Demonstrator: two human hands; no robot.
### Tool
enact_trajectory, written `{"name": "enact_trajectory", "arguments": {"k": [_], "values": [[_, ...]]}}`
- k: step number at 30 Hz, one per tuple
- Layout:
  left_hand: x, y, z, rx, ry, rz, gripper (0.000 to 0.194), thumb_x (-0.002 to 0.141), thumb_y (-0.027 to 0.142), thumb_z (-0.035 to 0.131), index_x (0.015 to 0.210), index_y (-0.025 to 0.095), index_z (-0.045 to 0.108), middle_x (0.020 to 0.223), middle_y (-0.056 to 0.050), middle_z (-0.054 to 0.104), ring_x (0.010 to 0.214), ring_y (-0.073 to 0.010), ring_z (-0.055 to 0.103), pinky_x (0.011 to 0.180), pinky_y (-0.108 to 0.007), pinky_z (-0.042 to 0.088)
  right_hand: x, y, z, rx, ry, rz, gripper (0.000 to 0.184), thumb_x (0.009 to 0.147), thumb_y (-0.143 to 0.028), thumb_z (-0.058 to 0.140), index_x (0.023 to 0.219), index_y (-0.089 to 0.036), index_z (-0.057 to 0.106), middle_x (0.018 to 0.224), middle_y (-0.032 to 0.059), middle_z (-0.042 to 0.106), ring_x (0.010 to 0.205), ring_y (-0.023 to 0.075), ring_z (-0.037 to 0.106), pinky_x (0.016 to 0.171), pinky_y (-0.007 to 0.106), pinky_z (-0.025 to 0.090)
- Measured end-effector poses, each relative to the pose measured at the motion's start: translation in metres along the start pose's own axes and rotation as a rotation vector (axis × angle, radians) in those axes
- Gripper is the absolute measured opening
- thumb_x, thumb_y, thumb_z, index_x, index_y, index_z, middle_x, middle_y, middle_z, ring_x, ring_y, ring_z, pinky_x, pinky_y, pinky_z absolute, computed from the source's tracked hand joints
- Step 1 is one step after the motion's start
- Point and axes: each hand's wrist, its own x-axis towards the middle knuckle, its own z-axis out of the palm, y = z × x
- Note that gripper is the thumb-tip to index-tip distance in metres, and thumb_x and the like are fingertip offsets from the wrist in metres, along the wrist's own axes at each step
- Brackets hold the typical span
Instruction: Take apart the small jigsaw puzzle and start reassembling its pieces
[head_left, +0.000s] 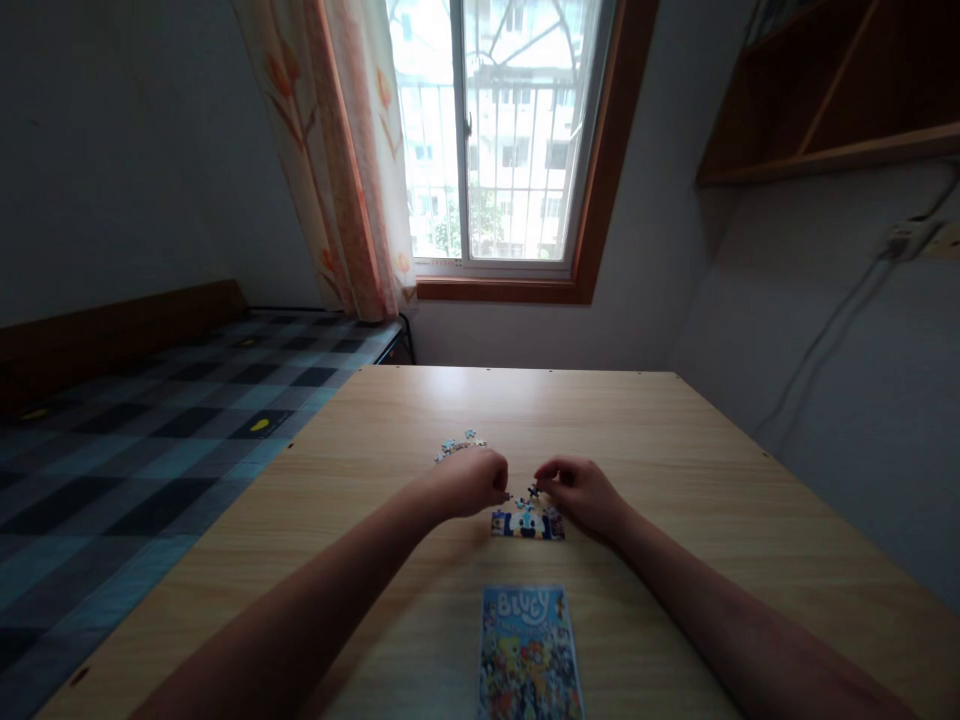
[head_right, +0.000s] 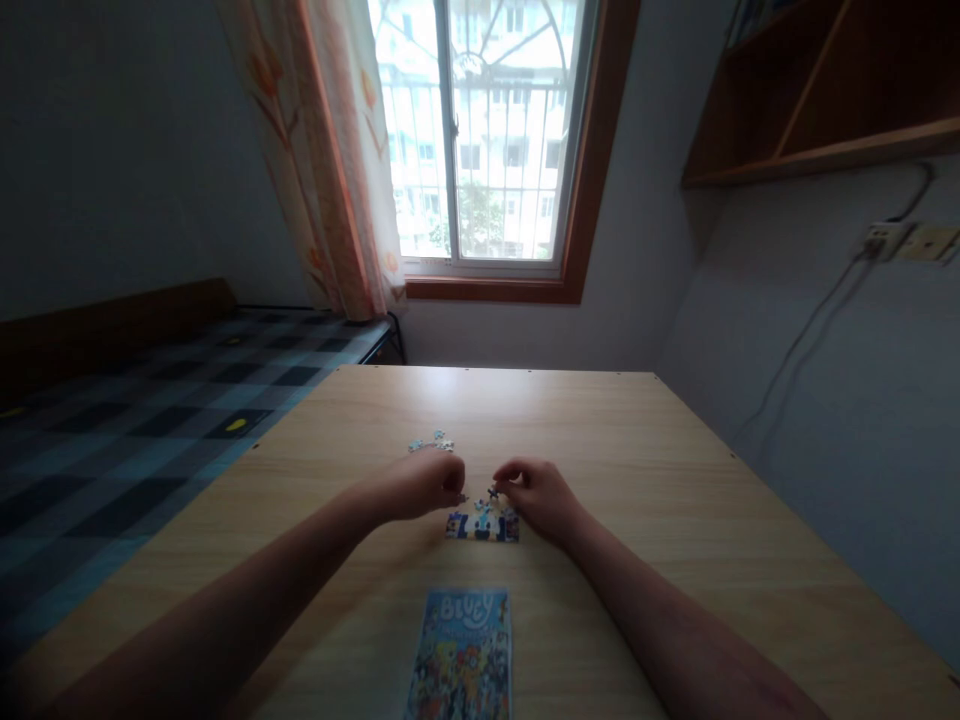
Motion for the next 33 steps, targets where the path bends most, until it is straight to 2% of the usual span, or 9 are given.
{"name": "enact_trajectory", "arguments": {"k": [4,8,11,15,18,20,22,26,33], "values": [[0.007,-0.019,-0.004,-0.063,0.051,-0.051,0.010,0.077,0.023,0.068,0.083,0.019,0.073,0.084,-0.001,0.073,0.073,-0.0136,0.062,0.060,-0.022,0.040,-0.001,-0.002,0.000,-0.029,0.097,-0.066,0.010,0.083,-0.027,0.067,0.085,-0.020,0.074,0.079,0.0036,0.073,0.072,0.0175,0.063,0.066,0.029,0.048],[0.013,-0.041,-0.010,-0.080,0.093,-0.162,0.013,0.076,0.019,0.065,0.085,0.018,0.073,0.086,-0.002,0.074,0.073,-0.0126,0.063,0.060,-0.020,0.040,-0.004,-0.010,-0.002,-0.164,0.181,-0.252,0.012,0.089,-0.022,0.062,0.084,-0.022,0.072,0.085,0.0060,0.073,0.087,0.0218,0.064,0.083,0.036,0.048],[0.014,-0.053,-0.013,-0.085,0.136,-0.230,0.014,0.076,0.020,0.065,0.086,0.019,0.074,0.090,-0.002,0.075,0.075,-0.0131,0.064,0.060,-0.020,0.041,-0.005,-0.016,-0.003,-0.218,0.140,-0.306,0.013,0.091,-0.020,0.060,0.085,-0.022,0.072,0.085,0.0059,0.072,0.087,0.0216,0.063,0.083,0.036,0.047],[0.015,-0.061,-0.013,-0.031,0.138,-0.281,0.017,0.076,0.021,0.064,0.088,0.022,0.075,0.094,-0.002,0.075,0.080,-0.0145,0.065,0.062,-0.020,0.042,-0.005,-0.014,0.000,-0.179,-0.019,-0.306,0.016,0.090,-0.017,0.058,0.090,-0.022,0.073,0.087,0.0048,0.073,0.085,0.0196,0.064,0.080,0.033,0.048],[0.015,-0.058,-0.010,0.068,0.205,-0.297,0.020,0.079,0.020,0.060,0.091,0.024,0.075,0.097,-0.003,0.075,0.086,-0.0166,0.066,0.067,-0.022,0.044,-0.004,-0.009,0.001,-0.131,0.024,-0.271,0.025,0.089,-0.012,0.051,0.095,-0.022,0.073,0.093,0.0057,0.073,0.092,0.0202,0.065,0.083,0.034,0.049],[0.015,-0.051,-0.006,0.098,0.258,-0.233,0.021,0.082,0.019,0.057,0.093,0.024,0.075,0.099,-0.004,0.074,0.088,-0.0174,0.065,0.071,-0.024,0.045,-0.003,-0.006,0.001,-0.106,0.131,-0.203,0.030,0.086,-0.009,0.047,0.094,-0.022,0.073,0.095,0.0059,0.073,0.093,0.0206,0.065,0.084,0.034,0.049],[0.015,-0.040,-0.001,0.096,0.285,-0.077,0.022,0.084,0.018,0.056,0.094,0.025,0.075,0.100,-0.004,0.073,0.090,-0.0177,0.064,0.075,-0.026,0.046,-0.001,-0.004,0.001,-0.084,0.201,-0.139,0.033,0.080,-0.007,0.046,0.091,-0.021,0.074,0.092,0.0052,0.074,0.090,0.0206,0.066,0.083,0.035,0.050],[0.014,-0.016,0.013,0.051,0.221,0.264,0.018,0.087,0.023,0.060,0.097,0.028,0.075,0.102,-0.003,0.071,0.097,-0.0183,0.061,0.088,-0.030,0.046,0.000,-0.002,0.000,-0.070,0.217,-0.098,0.034,0.073,-0.006,0.045,0.083,-0.021,0.074,0.085,0.0043,0.074,0.084,0.0204,0.066,0.079,0.035,0.051],[0.016,-0.002,0.032,0.055,0.190,0.307,0.014,0.086,0.032,0.065,0.091,0.027,0.077,0.098,-0.004,0.071,0.092,-0.0195,0.059,0.088,-0.033,0.044,0.000,-0.005,-0.001,-0.064,0.197,-0.111,0.028,0.074,-0.008,0.047,0.074,-0.021,0.072,0.077,0.0033,0.073,0.077,0.0199,0.066,0.074,0.033,0.051]]}}
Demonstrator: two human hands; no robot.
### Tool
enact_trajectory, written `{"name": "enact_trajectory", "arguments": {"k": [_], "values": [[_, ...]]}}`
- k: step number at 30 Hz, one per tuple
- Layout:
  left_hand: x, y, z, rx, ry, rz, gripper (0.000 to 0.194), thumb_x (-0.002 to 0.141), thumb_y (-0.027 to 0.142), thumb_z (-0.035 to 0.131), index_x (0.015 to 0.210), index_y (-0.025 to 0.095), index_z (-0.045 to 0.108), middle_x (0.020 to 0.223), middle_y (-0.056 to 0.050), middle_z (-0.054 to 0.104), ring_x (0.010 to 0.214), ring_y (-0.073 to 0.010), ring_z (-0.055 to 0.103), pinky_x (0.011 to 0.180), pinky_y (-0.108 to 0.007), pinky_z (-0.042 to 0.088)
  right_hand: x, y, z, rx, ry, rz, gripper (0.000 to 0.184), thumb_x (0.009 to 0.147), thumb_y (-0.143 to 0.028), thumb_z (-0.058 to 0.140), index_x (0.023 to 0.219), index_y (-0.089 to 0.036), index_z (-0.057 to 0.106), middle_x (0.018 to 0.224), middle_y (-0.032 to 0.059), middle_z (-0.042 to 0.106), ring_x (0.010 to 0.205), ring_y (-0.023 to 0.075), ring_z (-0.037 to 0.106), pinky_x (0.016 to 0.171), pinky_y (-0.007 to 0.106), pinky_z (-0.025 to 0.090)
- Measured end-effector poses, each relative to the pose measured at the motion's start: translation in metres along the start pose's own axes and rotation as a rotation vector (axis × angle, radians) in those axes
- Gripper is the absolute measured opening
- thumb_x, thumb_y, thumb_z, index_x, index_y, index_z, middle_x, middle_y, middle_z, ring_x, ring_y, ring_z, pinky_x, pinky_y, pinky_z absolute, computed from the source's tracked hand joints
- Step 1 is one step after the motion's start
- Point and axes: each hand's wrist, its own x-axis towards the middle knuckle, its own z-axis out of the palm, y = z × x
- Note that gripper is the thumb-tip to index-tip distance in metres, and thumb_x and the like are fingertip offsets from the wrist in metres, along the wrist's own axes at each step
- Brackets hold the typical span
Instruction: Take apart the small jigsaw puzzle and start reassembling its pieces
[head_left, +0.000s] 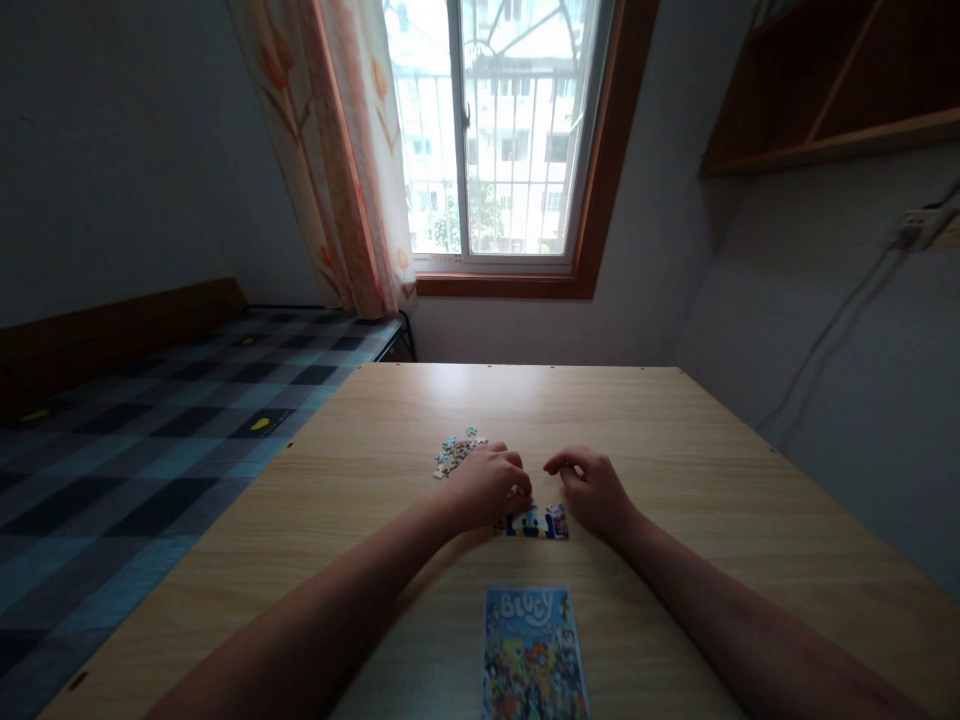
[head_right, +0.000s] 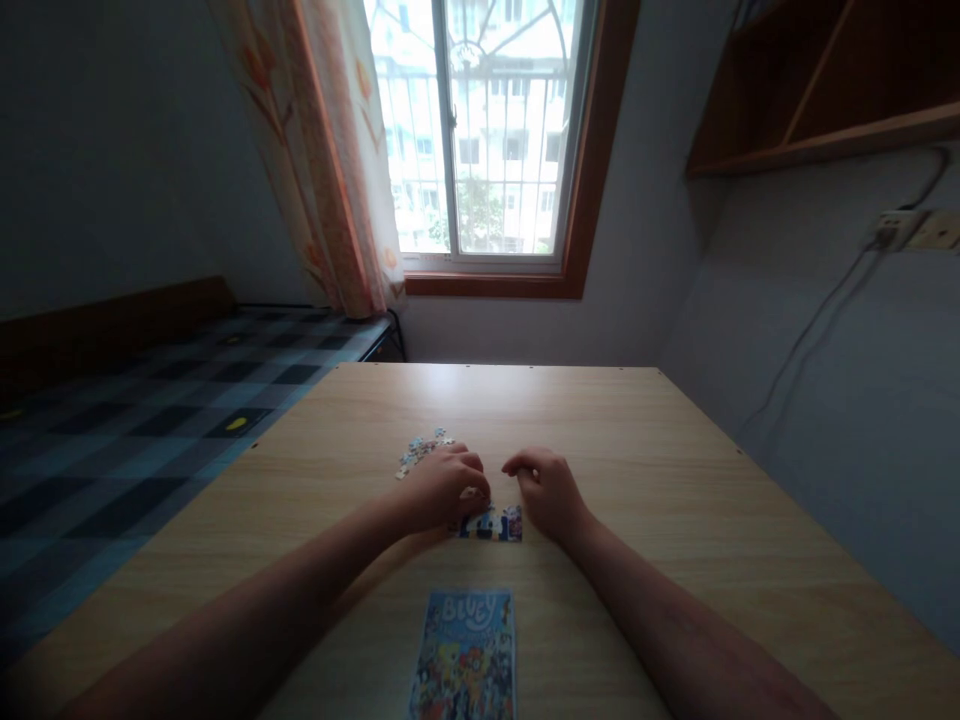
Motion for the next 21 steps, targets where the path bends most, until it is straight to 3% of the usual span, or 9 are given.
{"name": "enact_trajectory", "arguments": {"k": [3,7,11,14,18,21], "values": [[0.001,-0.004,0.004,0.030,0.015,-0.044,0.015,0.086,0.029,0.063,0.091,0.028,0.077,0.096,-0.003,0.072,0.089,-0.0191,0.058,0.086,-0.032,0.044,0.000,-0.001,0.000,0.006,-0.010,0.008,0.028,0.074,-0.008,0.048,0.073,-0.021,0.072,0.078,0.0029,0.073,0.077,0.0198,0.066,0.074,0.032,0.051],[0.000,-0.019,0.009,0.100,0.125,-0.160,0.020,0.089,0.023,0.057,0.091,0.025,0.077,0.095,-0.005,0.071,0.092,-0.0204,0.058,0.087,-0.034,0.044,0.001,-0.002,-0.004,-0.048,-0.068,-0.003,0.031,0.074,-0.005,0.048,0.077,-0.020,0.074,0.080,0.0032,0.074,0.079,0.0192,0.066,0.076,0.031,0.050],[-0.002,-0.031,0.010,0.139,0.241,-0.249,0.021,0.090,0.023,0.055,0.095,0.023,0.075,0.103,-0.007,0.069,0.098,-0.0223,0.057,0.090,-0.037,0.045,0.002,-0.011,-0.020,-0.121,-0.301,-0.070,0.031,0.082,-0.010,0.051,0.097,-0.019,0.076,0.092,0.0061,0.072,0.083,0.0185,0.064,0.077,0.030,0.048],[-0.001,-0.022,0.008,0.169,0.240,-0.283,0.022,0.092,0.023,0.052,0.095,0.020,0.073,0.103,-0.009,0.069,0.098,-0.0227,0.059,0.087,-0.037,0.047,0.003,-0.023,-0.034,-0.186,-0.494,-0.070,0.022,0.086,-0.022,0.058,0.100,-0.021,0.075,0.091,0.0059,0.070,0.081,0.0184,0.063,0.073,0.028,0.048],[0.001,0.007,0.012,0.178,0.109,-0.226,0.032,0.096,0.034,0.043,0.088,0.016,0.069,0.087,-0.009,0.070,0.078,-0.0203,0.065,0.071,-0.032,0.049,-0.002,-0.043,-0.041,-0.383,-0.613,-0.102,0.009,0.078,-0.030,0.070,0.080,-0.022,0.074,0.083,0.0042,0.068,0.074,0.0189,0.061,0.066,0.028,0.043],[-0.002,0.022,0.020,0.152,0.052,-0.020,0.029,0.094,0.036,0.045,0.088,0.019,0.068,0.081,-0.006,0.071,0.068,-0.0194,0.066,0.064,-0.030,0.048,-0.007,-0.052,-0.038,-0.472,-0.607,-0.091,0.006,0.074,-0.025,0.070,0.077,-0.022,0.073,0.083,0.0044,0.068,0.072,0.0180,0.061,0.065,0.027,0.040]]}}
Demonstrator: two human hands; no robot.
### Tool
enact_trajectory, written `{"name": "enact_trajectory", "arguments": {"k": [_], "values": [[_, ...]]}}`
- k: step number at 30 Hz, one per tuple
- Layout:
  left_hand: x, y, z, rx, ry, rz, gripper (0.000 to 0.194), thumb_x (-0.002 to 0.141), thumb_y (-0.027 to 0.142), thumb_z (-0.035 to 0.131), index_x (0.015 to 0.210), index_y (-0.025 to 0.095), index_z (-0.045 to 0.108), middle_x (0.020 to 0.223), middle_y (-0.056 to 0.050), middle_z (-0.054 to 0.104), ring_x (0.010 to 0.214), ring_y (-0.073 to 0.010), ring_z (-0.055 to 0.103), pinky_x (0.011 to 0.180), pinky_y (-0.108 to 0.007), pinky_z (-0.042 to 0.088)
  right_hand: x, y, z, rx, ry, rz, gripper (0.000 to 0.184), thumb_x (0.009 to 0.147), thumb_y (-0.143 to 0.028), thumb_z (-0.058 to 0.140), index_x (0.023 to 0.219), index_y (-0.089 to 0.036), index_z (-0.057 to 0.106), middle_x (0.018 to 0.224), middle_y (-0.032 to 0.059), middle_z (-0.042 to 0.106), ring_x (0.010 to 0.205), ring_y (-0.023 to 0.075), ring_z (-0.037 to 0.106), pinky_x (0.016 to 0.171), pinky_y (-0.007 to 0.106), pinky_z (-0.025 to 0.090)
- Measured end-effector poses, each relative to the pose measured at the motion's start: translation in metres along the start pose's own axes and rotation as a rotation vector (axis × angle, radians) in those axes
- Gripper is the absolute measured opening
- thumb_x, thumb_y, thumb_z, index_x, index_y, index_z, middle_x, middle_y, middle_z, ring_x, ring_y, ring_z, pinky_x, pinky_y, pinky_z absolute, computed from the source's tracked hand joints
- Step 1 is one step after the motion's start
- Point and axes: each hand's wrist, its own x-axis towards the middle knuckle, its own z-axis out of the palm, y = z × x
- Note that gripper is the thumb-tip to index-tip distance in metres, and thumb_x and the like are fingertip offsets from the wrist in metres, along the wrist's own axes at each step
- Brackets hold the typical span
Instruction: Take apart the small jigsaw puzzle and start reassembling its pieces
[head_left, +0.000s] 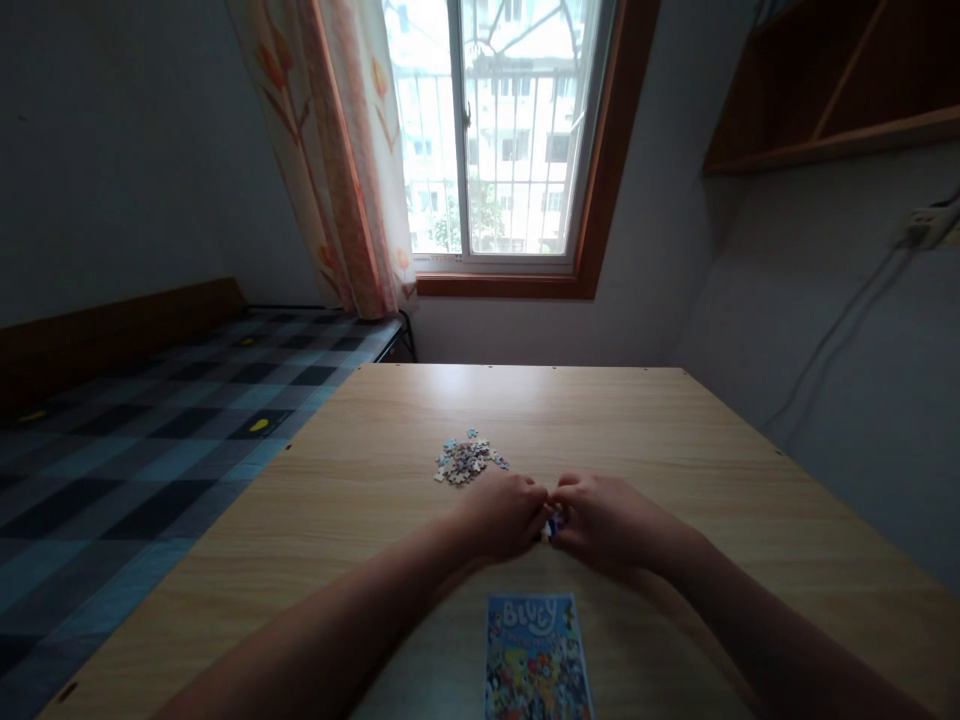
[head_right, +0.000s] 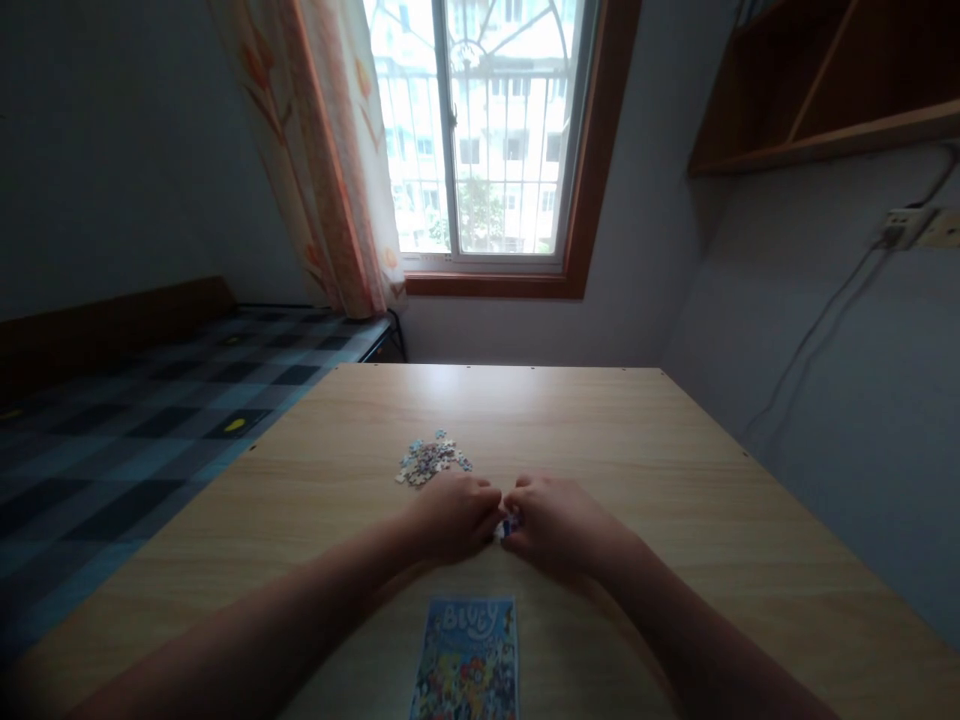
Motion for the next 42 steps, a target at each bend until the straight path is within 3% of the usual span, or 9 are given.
{"name": "enact_trajectory", "arguments": {"k": [2,5,12,20,27,33,38,42], "values": [[-0.003,0.003,0.004,-0.029,0.014,0.120,0.025,0.091,0.036,0.047,0.090,0.021,0.067,0.079,-0.004,0.071,0.066,-0.0187,0.066,0.061,-0.029,0.047,0.000,-0.004,0.001,0.001,-0.025,0.030,0.009,0.077,-0.023,0.066,0.080,-0.021,0.074,0.083,0.0043,0.068,0.071,0.0168,0.061,0.065,0.027,0.039],[-0.005,-0.001,0.009,-0.060,0.045,0.182,0.020,0.088,0.034,0.051,0.087,0.021,0.067,0.076,-0.002,0.071,0.064,-0.0181,0.066,0.059,-0.029,0.046,0.002,-0.003,0.002,0.053,-0.062,0.055,0.014,0.077,-0.023,0.065,0.086,-0.021,0.075,0.085,0.0045,0.069,0.075,0.0172,0.061,0.068,0.026,0.040],[-0.002,-0.003,0.007,-0.073,0.023,0.167,0.019,0.085,0.034,0.056,0.081,0.020,0.067,0.077,-0.002,0.071,0.064,-0.0177,0.066,0.055,-0.028,0.042,0.008,0.009,0.001,0.227,-0.086,0.076,0.025,0.071,-0.025,0.071,0.095,-0.020,0.074,0.082,0.0021,0.067,0.073,0.0158,0.058,0.064,0.024,0.040],[-0.002,-0.004,0.008,-0.087,0.028,0.177,0.019,0.086,0.035,0.055,0.082,0.021,0.068,0.076,-0.001,0.071,0.063,-0.0166,0.064,0.054,-0.027,0.039,0.009,0.023,0.003,0.312,-0.189,0.110,0.021,0.073,-0.026,0.070,0.093,-0.020,0.074,0.069,-0.0024,0.061,0.062,0.0122,0.052,0.054,0.023,0.033],[-0.002,-0.004,0.007,-0.106,0.024,0.168,0.018,0.087,0.034,0.055,0.084,0.022,0.068,0.076,-0.001,0.071,0.063,-0.0158,0.063,0.056,-0.027,0.039,0.008,0.022,0.005,0.270,-0.104,0.062,0.019,0.069,-0.025,0.073,0.087,-0.020,0.072,0.080,0.0003,0.064,0.073,0.0149,0.056,0.062,0.024,0.038],[-0.002,-0.004,0.007,-0.082,0.027,0.172,0.021,0.087,0.034,0.055,0.078,0.021,0.067,0.074,-0.001,0.070,0.062,-0.0162,0.063,0.052,-0.028,0.036,0.008,0.026,0.007,0.335,-0.094,0.062,0.011,0.071,-0.023,0.071,0.081,-0.018,0.069,0.074,-0.0004,0.065,0.066,0.0133,0.055,0.058,0.023,0.037],[-0.003,-0.005,0.010,-0.058,0.045,0.171,0.026,0.088,0.037,0.054,0.072,0.019,0.064,0.073,-0.002,0.068,0.062,-0.0164,0.063,0.054,-0.028,0.038,0.014,0.041,0.009,0.603,-0.093,0.114,0.014,0.076,-0.026,0.067,0.087,-0.017,0.070,0.078,0.0020,0.069,0.072,0.0158,0.060,0.064,0.026,0.044],[-0.003,-0.007,0.013,-0.071,0.084,0.139,0.028,0.091,0.040,0.053,0.074,0.020,0.063,0.075,-0.002,0.068,0.064,-0.0164,0.063,0.058,-0.028,0.041,0.019,0.050,0.012,0.887,0.006,0.246,0.029,0.074,-0.039,0.074,0.089,-0.016,0.067,0.081,0.0049,0.072,0.070,0.0161,0.062,0.064,0.027,0.046]]}}
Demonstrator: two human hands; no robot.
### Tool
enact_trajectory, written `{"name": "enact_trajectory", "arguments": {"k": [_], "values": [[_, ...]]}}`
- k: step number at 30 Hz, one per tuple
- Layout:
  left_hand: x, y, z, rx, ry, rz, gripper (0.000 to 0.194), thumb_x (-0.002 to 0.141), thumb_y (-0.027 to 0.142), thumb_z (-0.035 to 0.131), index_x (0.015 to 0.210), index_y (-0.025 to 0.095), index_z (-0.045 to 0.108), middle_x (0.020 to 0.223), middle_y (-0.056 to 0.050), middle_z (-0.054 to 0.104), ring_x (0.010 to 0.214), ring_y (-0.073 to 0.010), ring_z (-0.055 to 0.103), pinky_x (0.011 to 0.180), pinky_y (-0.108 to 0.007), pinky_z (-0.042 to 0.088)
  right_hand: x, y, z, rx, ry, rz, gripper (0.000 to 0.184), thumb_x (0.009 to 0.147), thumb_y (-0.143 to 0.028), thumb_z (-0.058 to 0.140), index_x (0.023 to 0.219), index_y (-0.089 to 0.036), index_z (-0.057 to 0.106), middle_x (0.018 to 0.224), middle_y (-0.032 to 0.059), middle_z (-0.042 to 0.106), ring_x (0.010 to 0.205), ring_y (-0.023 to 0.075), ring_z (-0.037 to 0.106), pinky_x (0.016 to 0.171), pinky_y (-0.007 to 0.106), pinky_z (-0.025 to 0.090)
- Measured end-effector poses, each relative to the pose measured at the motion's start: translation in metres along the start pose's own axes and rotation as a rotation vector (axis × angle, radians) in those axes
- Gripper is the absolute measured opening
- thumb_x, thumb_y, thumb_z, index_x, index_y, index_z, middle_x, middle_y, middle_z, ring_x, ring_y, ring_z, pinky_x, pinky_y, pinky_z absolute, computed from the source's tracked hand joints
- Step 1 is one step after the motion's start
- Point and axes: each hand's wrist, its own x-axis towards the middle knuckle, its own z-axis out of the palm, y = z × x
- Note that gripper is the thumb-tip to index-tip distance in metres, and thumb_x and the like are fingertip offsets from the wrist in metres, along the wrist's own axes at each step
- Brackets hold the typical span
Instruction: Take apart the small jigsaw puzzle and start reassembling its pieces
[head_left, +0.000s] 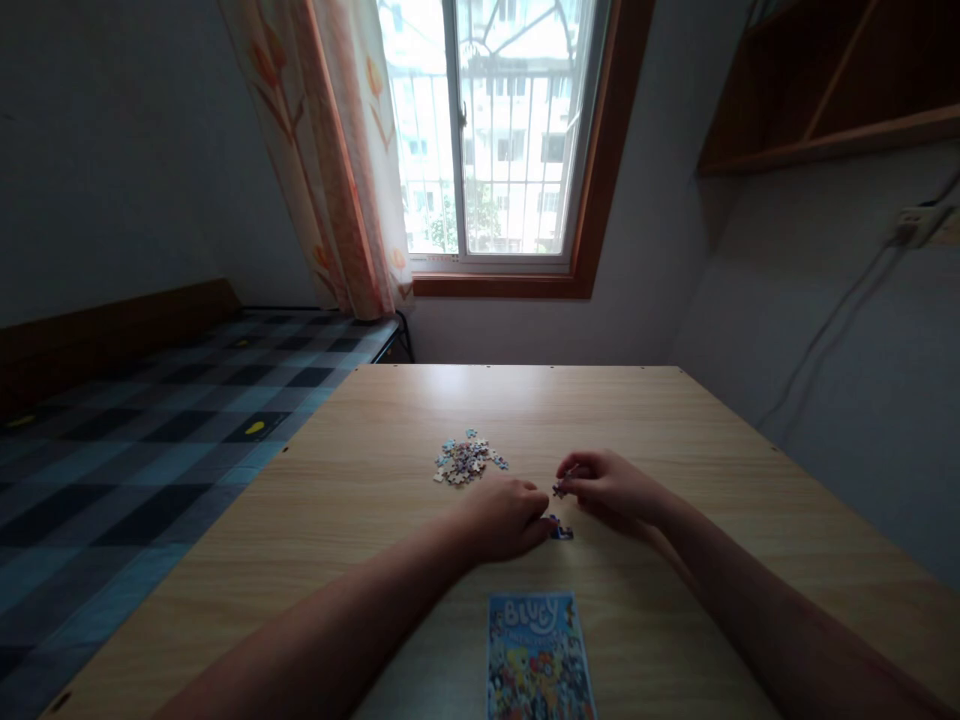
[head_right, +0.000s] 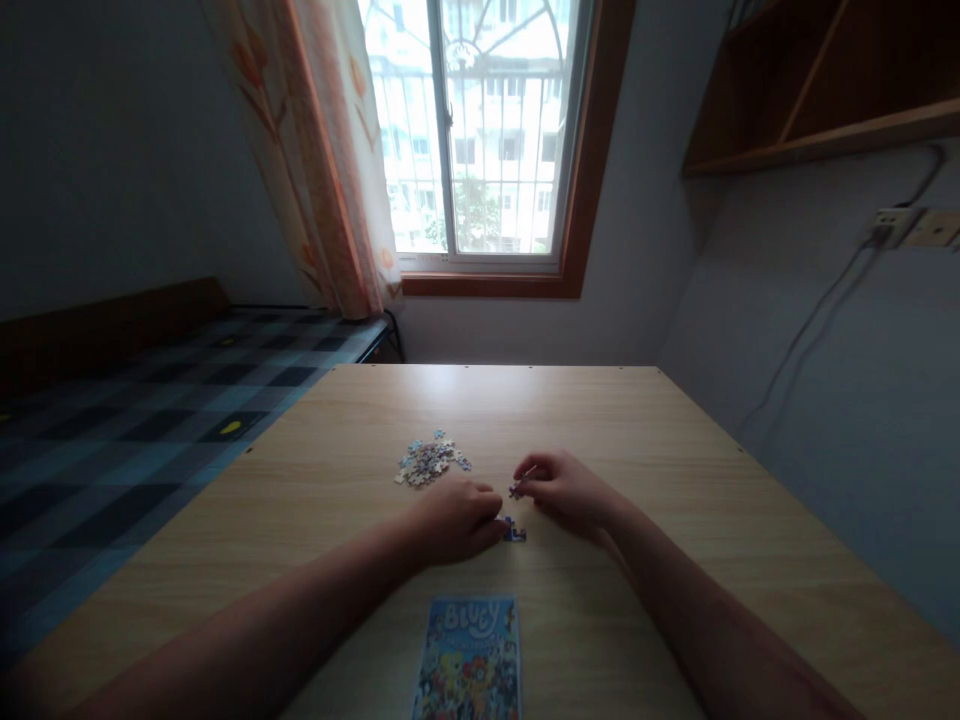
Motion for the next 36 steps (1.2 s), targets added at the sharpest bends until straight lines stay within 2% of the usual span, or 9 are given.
{"name": "enact_trajectory", "arguments": {"k": [5,8,13,19,24,27,30,33,36], "values": [[0.001,-0.004,0.003,-0.065,0.210,-0.184,0.030,0.093,0.048,0.053,0.101,0.022,0.064,0.090,-0.003,0.069,0.074,-0.0182,0.066,0.066,-0.029,0.047,0.002,0.001,0.008,0.228,0.048,0.058,0.049,0.065,-0.045,0.083,0.098,-0.016,0.062,0.068,0.0014,0.069,0.055,0.0123,0.056,0.051,0.023,0.040],[0.002,-0.006,0.003,-0.078,0.249,-0.173,0.039,0.090,0.051,0.059,0.117,0.025,0.061,0.101,-0.004,0.069,0.080,-0.0191,0.067,0.070,-0.030,0.050,0.001,0.000,0.016,0.322,0.025,0.073,0.056,0.064,-0.042,0.085,0.108,-0.016,0.060,0.058,-0.0035,0.063,0.050,0.0104,0.052,0.047,0.020,0.036],[0.002,-0.004,0.004,-0.052,0.221,-0.105,0.027,0.091,0.044,0.059,0.108,0.024,0.066,0.103,-0.005,0.070,0.085,-0.0181,0.068,0.072,-0.028,0.051,-0.001,-0.001,0.025,0.395,0.065,0.102,0.060,0.064,-0.041,0.085,0.112,-0.018,0.059,0.054,-0.0092,0.055,0.040,0.0063,0.043,0.039,0.018,0.029],[0.003,-0.009,0.004,-0.010,0.271,-0.121,0.025,0.095,0.042,0.054,0.105,0.023,0.067,0.096,-0.005,0.071,0.082,-0.0168,0.066,0.072,-0.028,0.051,0.003,0.006,0.025,0.292,0.149,0.044,0.052,0.070,-0.049,0.077,0.106,-0.018,0.056,0.066,-0.0023,0.066,0.039,0.0076,0.046,0.036,0.019,0.031],[0.000,-0.045,-0.004,0.032,0.399,-0.290,0.024,0.095,0.038,0.053,0.104,0.023,0.069,0.099,-0.006,0.070,0.093,-0.0203,0.063,0.082,-0.033,0.051,0.009,0.022,0.015,-0.057,0.320,-0.114,0.039,0.080,-0.052,0.066,0.100,-0.020,0.054,0.072,0.0019,0.071,0.046,0.0137,0.058,0.048,0.025,0.044],[-0.005,-0.078,-0.006,-0.017,0.528,-0.521,0.022,0.093,0.035,0.055,0.100,0.021,0.071,0.103,-0.008,0.067,0.099,-0.0235,0.060,0.089,-0.037,0.050,0.011,0.027,0.010,-0.127,0.431,-0.157,0.034,0.085,-0.054,0.060,0.091,-0.021,0.053,0.081,0.0055,0.073,0.054,0.0160,0.063,0.055,0.028,0.048],[-0.012,-0.107,-0.005,-0.084,0.597,-0.639,0.026,0.091,0.036,0.053,0.096,0.019,0.072,0.099,-0.009,0.067,0.099,-0.0252,0.059,0.096,-0.042,0.046,0.010,0.025,0.008,-0.175,0.486,-0.200,0.032,0.086,-0.053,0.059,0.085,-0.021,0.057,0.096,0.0094,0.072,0.069,0.0186,0.066,0.064,0.030,0.052],[-0.016,-0.123,-0.001,-0.154,0.644,-0.649,0.031,0.090,0.038,0.052,0.097,0.017,0.073,0.099,-0.009,0.068,0.099,-0.0246,0.060,0.097,-0.042,0.046,0.010,0.022,0.007,-0.390,0.559,-0.274,0.027,0.085,-0.046,0.061,0.079,-0.020,0.065,0.085,0.0074,0.069,0.074,0.0201,0.061,0.069,0.033,0.049],[-0.018,-0.129,0.002,-0.222,0.675,-0.671,0.032,0.087,0.040,0.052,0.093,0.017,0.074,0.098,-0.009,0.068,0.099,-0.0241,0.060,0.097,-0.041,0.046,0.010,0.024,0.006,-0.502,0.555,-0.255,0.024,0.083,-0.042,0.063,0.077,-0.019,0.069,0.065,0.0020,0.059,0.062,0.0178,0.054,0.061,0.030,0.043]]}}
